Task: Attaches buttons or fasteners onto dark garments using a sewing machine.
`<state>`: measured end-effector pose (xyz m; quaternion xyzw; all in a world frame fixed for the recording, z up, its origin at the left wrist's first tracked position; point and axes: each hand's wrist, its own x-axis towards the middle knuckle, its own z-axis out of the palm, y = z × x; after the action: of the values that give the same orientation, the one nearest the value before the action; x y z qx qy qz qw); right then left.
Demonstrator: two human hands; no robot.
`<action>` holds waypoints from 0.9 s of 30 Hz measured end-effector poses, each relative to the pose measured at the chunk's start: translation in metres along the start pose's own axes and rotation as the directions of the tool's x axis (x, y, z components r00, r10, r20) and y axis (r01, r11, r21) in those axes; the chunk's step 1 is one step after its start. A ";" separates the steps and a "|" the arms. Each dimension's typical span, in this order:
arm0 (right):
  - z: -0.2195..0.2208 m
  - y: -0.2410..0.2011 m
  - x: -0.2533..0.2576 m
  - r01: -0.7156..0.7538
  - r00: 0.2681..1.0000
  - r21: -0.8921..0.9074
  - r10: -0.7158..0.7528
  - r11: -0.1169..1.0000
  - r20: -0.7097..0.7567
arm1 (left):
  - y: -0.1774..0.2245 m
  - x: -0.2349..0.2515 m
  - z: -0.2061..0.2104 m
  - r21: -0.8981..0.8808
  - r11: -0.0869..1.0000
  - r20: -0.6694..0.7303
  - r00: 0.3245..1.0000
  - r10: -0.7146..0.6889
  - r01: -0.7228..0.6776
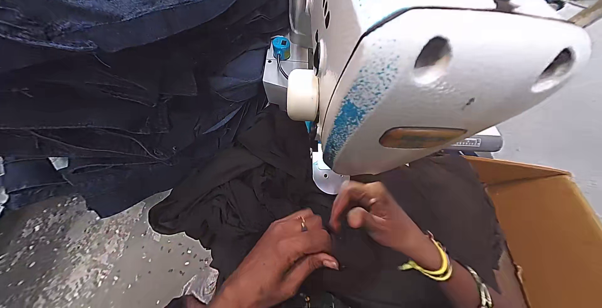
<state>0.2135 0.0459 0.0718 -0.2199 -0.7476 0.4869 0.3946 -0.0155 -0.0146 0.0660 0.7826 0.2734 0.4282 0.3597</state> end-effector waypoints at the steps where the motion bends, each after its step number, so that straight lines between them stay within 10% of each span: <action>1: 0.001 -0.002 -0.004 -0.092 0.988 0.228 0.059 0.969 0.145 | -0.002 0.002 -0.009 0.025 0.999 -0.016 0.999 0.035 -0.035; 4: -0.011 -0.008 -0.010 -0.246 0.960 0.458 0.149 0.854 0.236 | -0.027 -0.007 -0.046 0.085 0.994 -0.143 0.988 -0.053 0.065; 10: -0.030 0.014 0.015 -0.380 0.888 0.055 0.380 0.924 -0.259 | -0.057 -0.024 -0.043 -0.170 0.848 -0.414 0.744 -0.524 0.502; 20: -0.041 0.022 0.018 -0.403 0.893 -0.203 0.335 0.892 -0.302 | -0.056 -0.021 -0.043 -0.176 0.824 -0.391 0.730 -0.560 0.538; 27: -0.103 0.044 0.018 -0.509 0.842 -0.795 -0.003 0.330 -0.540 | -0.063 -0.022 -0.037 -0.150 0.825 -0.410 0.725 -0.554 0.545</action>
<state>0.2831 0.1351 0.0607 -0.6242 -0.7289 -0.0214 0.2802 -0.0659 0.0189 0.0199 0.5467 0.5618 0.4688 0.4070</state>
